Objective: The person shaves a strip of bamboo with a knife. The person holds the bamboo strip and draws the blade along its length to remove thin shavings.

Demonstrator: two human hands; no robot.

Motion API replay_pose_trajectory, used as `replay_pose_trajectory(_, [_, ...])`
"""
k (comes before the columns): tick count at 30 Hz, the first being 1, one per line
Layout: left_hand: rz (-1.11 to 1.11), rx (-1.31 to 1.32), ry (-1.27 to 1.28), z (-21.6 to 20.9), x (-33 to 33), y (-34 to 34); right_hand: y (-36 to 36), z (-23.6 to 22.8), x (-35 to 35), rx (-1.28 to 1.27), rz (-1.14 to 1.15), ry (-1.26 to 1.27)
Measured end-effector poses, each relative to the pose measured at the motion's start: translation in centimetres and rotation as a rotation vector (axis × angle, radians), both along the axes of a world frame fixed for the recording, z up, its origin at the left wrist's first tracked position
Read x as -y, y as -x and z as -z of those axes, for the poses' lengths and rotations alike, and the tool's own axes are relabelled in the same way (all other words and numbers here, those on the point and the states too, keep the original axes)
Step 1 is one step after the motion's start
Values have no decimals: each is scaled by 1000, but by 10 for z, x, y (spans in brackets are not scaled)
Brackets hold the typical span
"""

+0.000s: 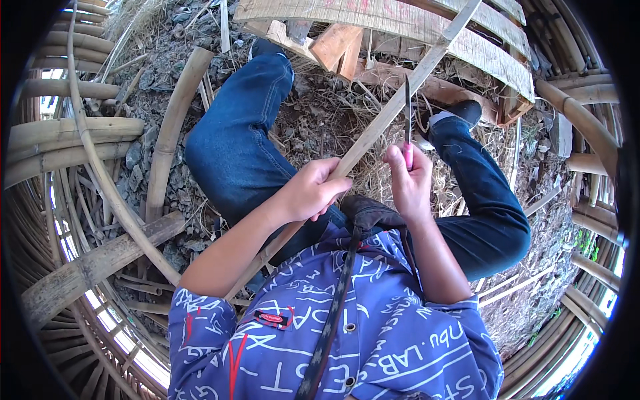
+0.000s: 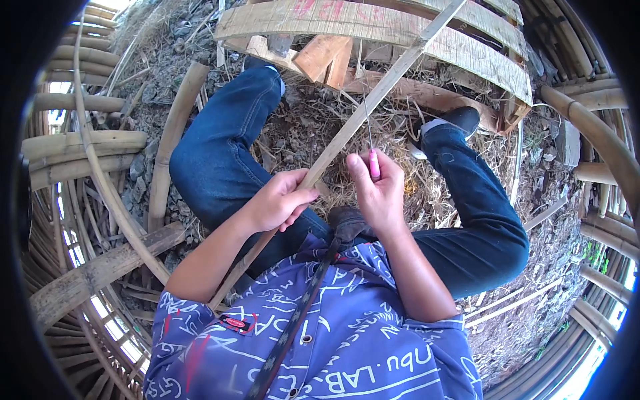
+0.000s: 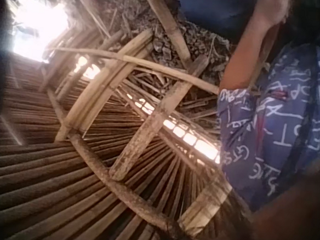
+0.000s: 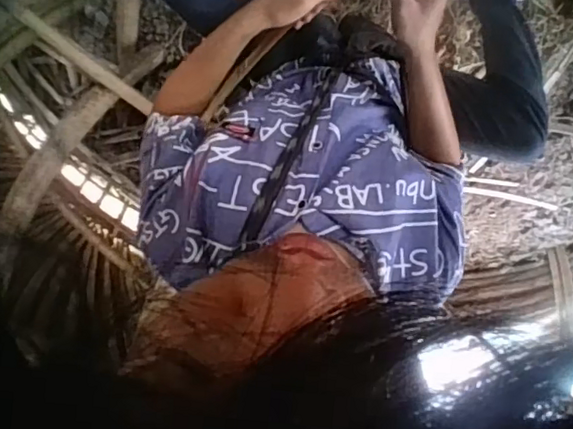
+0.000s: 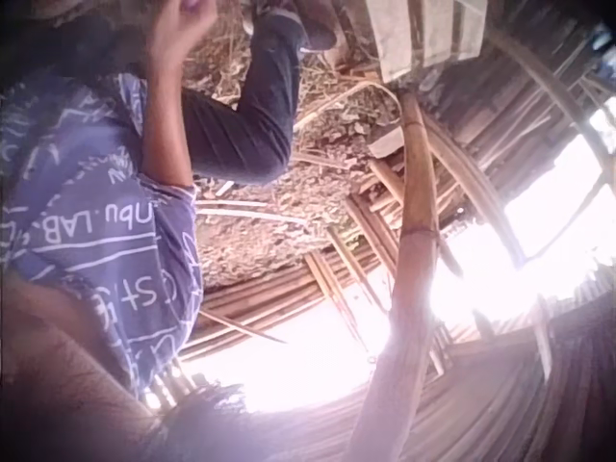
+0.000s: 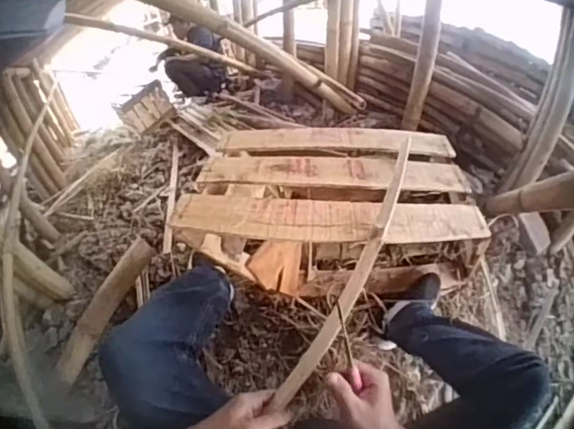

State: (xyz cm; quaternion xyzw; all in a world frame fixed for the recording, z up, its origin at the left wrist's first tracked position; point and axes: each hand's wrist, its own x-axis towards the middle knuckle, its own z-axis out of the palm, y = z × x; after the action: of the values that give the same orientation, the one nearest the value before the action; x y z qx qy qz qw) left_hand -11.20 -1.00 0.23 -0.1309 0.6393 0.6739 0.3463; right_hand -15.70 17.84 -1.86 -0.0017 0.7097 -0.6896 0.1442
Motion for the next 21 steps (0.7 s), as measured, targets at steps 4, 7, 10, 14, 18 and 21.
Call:
replay_pose_trajectory(4, [70,-29,-41,-5,-14,15,14,3,5,198,69,58])
replay_pose_trajectory(7, [102,-26,-81,1,-16,23,29,2,6,118,105,60])
replay_pose_trajectory(10, [101,-65,-39,-2,-16,27,42,0,7,65,130,35])
replay_pose_trajectory(14, [148,-145,107,-10,-10,26,62,-2,11,-118,231,13])
replay_pose_trajectory(18, [165,-151,132,-15,-7,26,90,-6,13,-247,248,-28])
replay_pose_trajectory(21, [18,-295,105,-10,-10,31,105,-16,15,-202,231,-2])
